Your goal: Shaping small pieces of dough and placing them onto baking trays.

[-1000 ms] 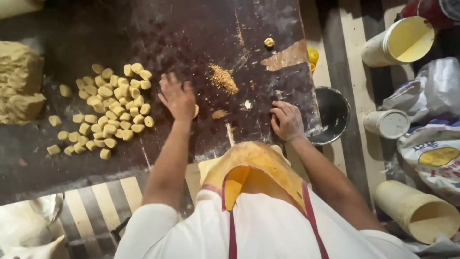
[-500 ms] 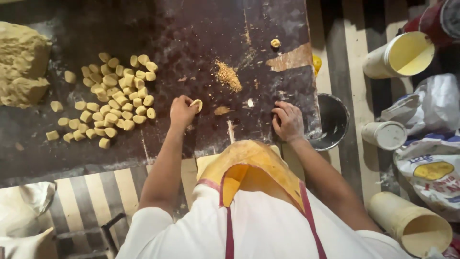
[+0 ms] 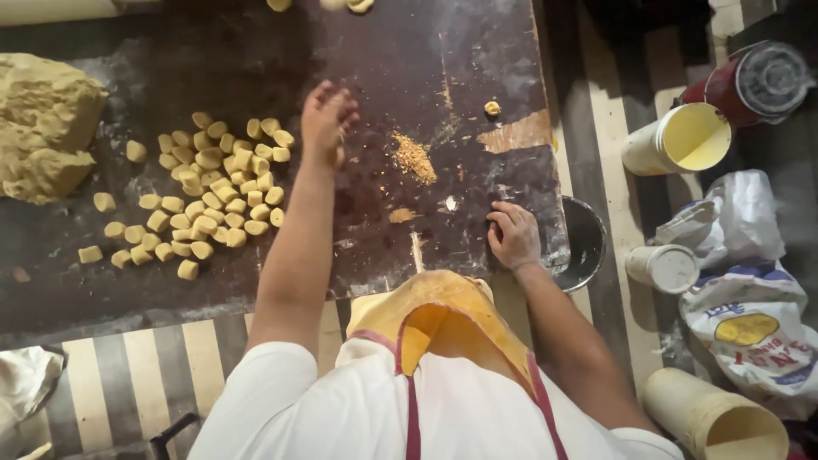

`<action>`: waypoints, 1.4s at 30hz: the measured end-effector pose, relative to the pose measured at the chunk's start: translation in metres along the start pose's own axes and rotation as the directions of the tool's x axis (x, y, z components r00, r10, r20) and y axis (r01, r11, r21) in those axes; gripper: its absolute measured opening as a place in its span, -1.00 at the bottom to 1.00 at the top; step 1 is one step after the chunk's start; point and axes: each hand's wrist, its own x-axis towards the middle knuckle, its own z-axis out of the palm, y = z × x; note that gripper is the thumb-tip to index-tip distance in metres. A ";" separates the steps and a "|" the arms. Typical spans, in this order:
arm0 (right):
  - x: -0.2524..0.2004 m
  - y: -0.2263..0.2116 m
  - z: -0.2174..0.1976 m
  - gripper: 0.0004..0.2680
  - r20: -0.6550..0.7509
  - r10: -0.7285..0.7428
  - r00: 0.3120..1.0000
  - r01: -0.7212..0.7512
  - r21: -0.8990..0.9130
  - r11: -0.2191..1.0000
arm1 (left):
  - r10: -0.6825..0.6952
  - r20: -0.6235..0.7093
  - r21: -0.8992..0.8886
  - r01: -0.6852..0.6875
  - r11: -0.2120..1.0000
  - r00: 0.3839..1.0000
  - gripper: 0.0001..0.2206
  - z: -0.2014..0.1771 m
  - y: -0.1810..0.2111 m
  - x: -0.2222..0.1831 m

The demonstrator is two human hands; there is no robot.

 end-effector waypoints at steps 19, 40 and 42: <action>0.006 -0.019 0.008 -0.86 -0.073 0.064 0.995 -0.071 -0.104 0.992 | 0.429 0.315 0.941 -0.221 -0.257 0.846 -0.71 -0.146 -0.020 0.005; 0.002 -0.016 0.021 -0.87 -0.092 0.161 0.983 -0.171 -0.109 0.979 | 0.354 0.659 0.657 -0.737 0.158 0.663 -0.71 0.015 -0.095 -0.041; -0.003 -0.013 0.022 -0.88 -0.088 0.166 0.982 -0.173 -0.079 0.982 | 0.343 0.649 0.672 -0.723 0.160 0.679 -0.69 0.011 -0.088 -0.053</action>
